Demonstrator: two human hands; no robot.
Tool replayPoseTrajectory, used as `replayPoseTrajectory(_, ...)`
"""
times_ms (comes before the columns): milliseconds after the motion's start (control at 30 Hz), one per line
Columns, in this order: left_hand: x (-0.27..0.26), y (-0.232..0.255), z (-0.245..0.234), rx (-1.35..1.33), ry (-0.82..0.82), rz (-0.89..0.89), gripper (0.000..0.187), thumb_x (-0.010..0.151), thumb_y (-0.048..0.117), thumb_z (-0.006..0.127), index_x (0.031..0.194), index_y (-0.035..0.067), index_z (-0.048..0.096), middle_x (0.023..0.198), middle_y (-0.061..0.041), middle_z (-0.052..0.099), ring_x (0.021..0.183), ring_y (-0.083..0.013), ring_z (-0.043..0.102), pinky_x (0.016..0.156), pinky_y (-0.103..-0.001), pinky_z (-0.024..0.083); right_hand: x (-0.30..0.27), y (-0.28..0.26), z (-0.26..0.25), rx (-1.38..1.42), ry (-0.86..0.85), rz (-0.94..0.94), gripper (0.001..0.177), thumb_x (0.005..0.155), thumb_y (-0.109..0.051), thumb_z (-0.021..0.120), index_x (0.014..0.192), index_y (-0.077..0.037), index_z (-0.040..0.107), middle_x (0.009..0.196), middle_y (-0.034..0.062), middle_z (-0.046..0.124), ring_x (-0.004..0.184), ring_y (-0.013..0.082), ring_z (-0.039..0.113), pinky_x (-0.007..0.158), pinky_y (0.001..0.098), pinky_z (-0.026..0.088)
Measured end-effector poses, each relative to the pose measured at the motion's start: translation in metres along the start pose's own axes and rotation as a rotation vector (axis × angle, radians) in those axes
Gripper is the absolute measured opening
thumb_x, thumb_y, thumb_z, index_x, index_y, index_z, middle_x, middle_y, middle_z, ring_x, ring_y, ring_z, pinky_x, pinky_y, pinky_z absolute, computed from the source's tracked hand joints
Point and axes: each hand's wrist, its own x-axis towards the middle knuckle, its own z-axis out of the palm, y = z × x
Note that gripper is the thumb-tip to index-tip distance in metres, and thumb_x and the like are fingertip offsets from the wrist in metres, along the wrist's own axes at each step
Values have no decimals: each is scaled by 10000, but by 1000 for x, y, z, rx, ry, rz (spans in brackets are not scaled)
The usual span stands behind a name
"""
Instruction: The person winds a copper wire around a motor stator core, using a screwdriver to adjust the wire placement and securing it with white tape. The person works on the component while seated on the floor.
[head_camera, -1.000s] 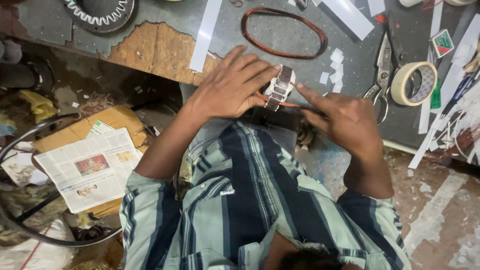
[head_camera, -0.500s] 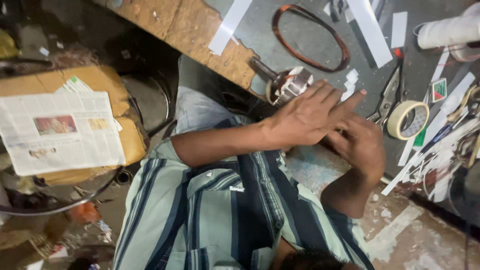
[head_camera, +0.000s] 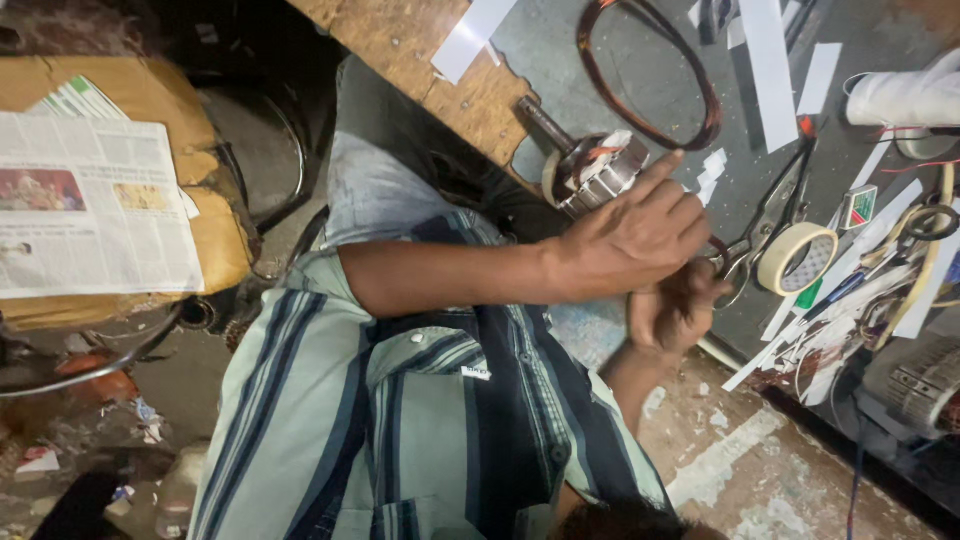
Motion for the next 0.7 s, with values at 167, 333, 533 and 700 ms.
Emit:
replayPoseTrajectory(167, 2, 4, 1, 24, 116, -70, 260, 1031, 272, 613, 1066, 19, 659, 898, -34, 530, 922, -198, 572, 1268, -568, 266, 15, 16, -1, 125, 9, -205, 276, 1094, -342, 509, 1075, -114, 664, 837, 48, 686, 818, 156, 677, 817, 270, 552)
replayPoseTrajectory(333, 3, 5, 6, 10, 138, -75, 303, 1052, 278, 621, 1153, -7, 619, 905, -53, 529, 922, -234, 584, 1233, -559, 296, 17, 1, -25, -398, -18, -429, 339, 1102, -371, 534, 971, -60, 568, 866, 54, 550, 808, 157, 565, 803, 274, 492)
replayPoseTrajectory(533, 6, 8, 14, -53, 216, -108, 470, 1028, 391, 615, 1240, -26, 569, 904, -73, 528, 929, -252, 588, 1218, -544, 316, 16, -20, -52, -701, -84, -389, 259, 1153, -227, 589, 996, -23, 556, 824, 45, 564, 809, 135, 563, 820, 268, 475)
replayPoseTrajectory(700, 4, 8, 13, -88, 183, -93, 451, 1034, 392, 619, 1185, -33, 593, 906, -63, 529, 924, -244, 593, 1229, -548, 314, 15, -22, -37, -818, 72, -186, 499, 1109, -402, 543, 1234, 80, 570, 1077, 94, 645, 955, 148, 606, 881, 273, 500)
